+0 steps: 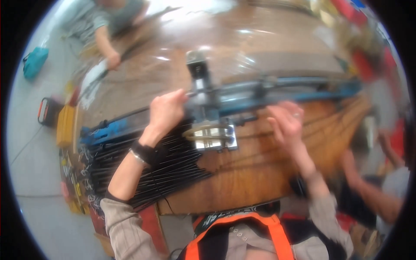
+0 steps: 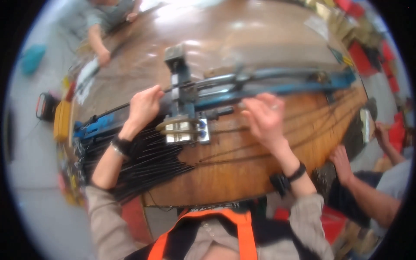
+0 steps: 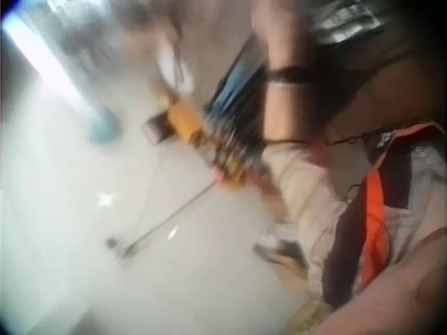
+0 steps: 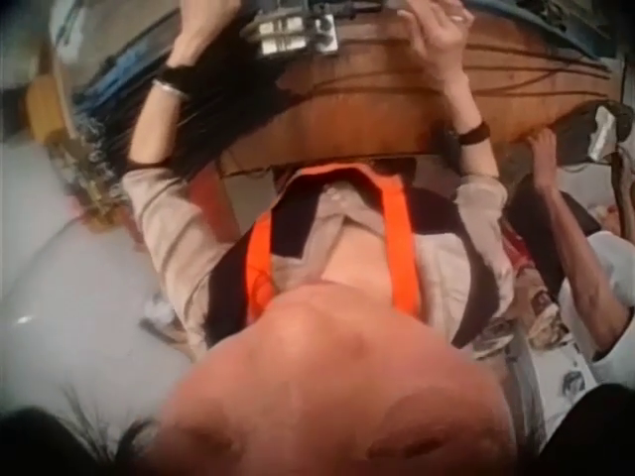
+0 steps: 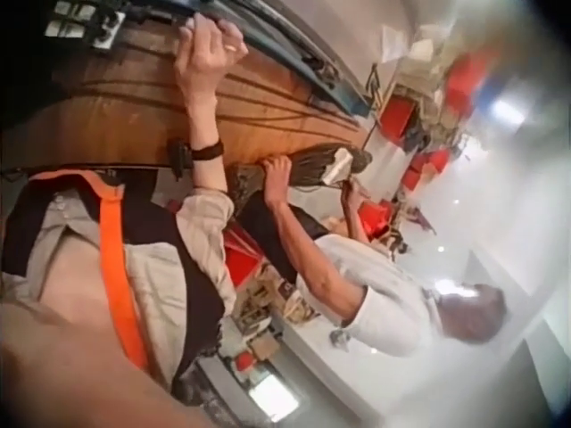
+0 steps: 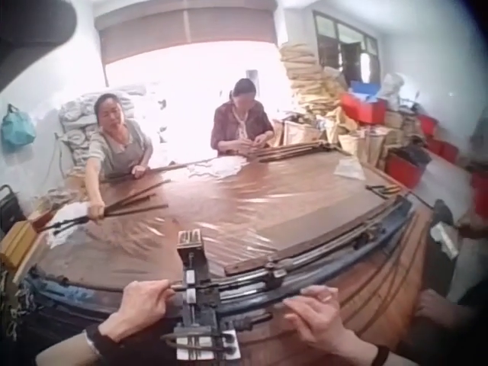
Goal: Assembling thin metal rods into a mechanical jig on a workbench.
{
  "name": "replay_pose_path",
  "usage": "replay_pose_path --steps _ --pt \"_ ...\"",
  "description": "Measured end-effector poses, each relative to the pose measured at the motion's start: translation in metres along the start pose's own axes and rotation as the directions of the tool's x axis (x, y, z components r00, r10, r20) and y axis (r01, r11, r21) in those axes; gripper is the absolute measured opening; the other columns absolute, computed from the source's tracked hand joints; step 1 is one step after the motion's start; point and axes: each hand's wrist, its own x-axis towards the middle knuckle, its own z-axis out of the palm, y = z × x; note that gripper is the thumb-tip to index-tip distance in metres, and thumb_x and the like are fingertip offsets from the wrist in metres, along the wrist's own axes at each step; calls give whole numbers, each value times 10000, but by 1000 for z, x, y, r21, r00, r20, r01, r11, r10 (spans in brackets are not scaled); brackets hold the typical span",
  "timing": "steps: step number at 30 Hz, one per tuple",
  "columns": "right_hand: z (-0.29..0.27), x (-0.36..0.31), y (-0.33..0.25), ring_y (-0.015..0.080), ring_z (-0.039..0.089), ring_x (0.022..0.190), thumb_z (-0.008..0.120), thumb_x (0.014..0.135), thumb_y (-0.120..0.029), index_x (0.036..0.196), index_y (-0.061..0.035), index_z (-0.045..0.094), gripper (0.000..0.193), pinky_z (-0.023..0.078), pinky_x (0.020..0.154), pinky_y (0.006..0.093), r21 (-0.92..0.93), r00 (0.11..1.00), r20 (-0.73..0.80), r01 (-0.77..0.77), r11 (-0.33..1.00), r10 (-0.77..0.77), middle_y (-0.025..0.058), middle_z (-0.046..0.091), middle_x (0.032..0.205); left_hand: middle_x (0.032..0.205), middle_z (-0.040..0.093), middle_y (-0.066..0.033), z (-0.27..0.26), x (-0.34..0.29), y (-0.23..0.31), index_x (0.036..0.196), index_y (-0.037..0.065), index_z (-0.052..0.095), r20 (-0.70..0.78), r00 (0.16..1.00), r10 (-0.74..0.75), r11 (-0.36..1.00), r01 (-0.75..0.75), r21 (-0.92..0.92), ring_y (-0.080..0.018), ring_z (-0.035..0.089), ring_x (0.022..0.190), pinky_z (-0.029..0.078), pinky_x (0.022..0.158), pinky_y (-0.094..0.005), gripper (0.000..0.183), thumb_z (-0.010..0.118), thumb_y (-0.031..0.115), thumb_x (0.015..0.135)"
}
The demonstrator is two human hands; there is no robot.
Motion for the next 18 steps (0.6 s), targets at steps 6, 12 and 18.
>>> replay_pose_path --steps 6,12,18 --pt "13 1 -20 306 621 992 687 823 -66 1110 -48 673 287 428 891 410 144 997 80 4 990 -15 98 682 1004 772 632 -191 0 -3 2 858 57 568 5 1000 15 1000 -15 4 -411 616 760 468 635 -493 137 576 178 921" --pt "42 9 -2 298 600 914 725 814 -113 1039 -54 642 248 471 751 398 463 988 154 -65 884 -8 98 649 894 755 648 -114 13 -8 -1 807 96 575 -136 974 181 979 -164 125 -310 638 739 471 640 -418 69 596 101 872" --pt "20 -2 -14 317 594 849 759 785 -185 980 -55 627 269 484 727 403 493 924 366 -297 818 115 111 631 860 805 638 -83 11 1 -8 868 112 574 -229 905 358 928 -318 193 -281 622 731 461 644 -383 53 614 145 876"
